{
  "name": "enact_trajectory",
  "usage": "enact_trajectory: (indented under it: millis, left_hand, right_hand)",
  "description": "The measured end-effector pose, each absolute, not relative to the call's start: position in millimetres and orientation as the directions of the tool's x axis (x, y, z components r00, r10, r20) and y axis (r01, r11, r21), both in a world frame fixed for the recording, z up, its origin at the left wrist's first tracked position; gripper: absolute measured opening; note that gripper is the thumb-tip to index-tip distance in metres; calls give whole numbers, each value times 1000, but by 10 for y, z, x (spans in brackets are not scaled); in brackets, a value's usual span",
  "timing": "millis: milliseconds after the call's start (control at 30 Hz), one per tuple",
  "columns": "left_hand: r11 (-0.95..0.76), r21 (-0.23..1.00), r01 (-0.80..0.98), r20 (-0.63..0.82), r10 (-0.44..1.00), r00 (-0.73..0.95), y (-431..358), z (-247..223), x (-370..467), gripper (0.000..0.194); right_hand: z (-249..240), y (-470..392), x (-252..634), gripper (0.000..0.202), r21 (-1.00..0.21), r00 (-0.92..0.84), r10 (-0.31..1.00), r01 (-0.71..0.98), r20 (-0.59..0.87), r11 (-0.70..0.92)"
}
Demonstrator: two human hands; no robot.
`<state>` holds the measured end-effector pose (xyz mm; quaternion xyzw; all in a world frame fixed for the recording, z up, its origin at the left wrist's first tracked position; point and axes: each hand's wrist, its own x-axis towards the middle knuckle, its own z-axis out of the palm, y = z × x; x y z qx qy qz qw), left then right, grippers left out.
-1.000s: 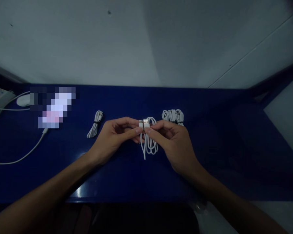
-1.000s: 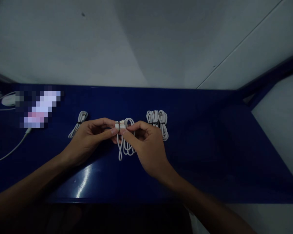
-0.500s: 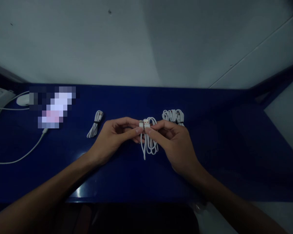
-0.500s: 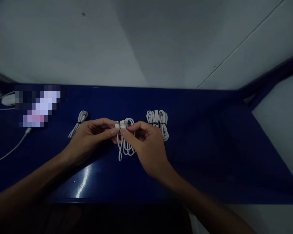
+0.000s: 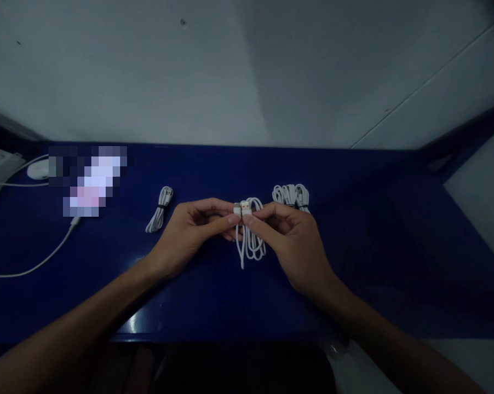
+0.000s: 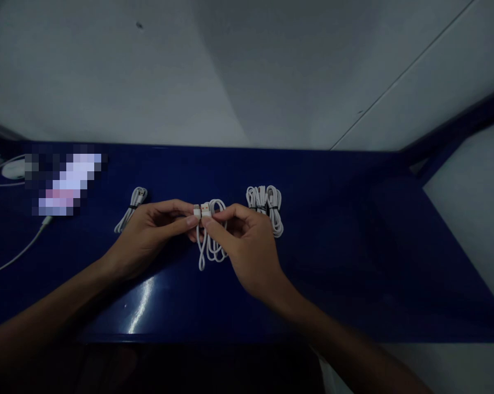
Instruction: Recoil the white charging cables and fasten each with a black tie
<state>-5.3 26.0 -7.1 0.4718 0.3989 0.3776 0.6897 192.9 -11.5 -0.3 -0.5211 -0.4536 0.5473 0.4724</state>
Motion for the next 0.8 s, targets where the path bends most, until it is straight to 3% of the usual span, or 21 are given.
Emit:
enact_trajectory:
  millis: [800]
  left_hand:
    - [284,949,-137,-205,887,414,269,-98,-74,14]
  right_hand:
    - [-17,-101,1945,7,-986,-26,988,-58,-155,-156]
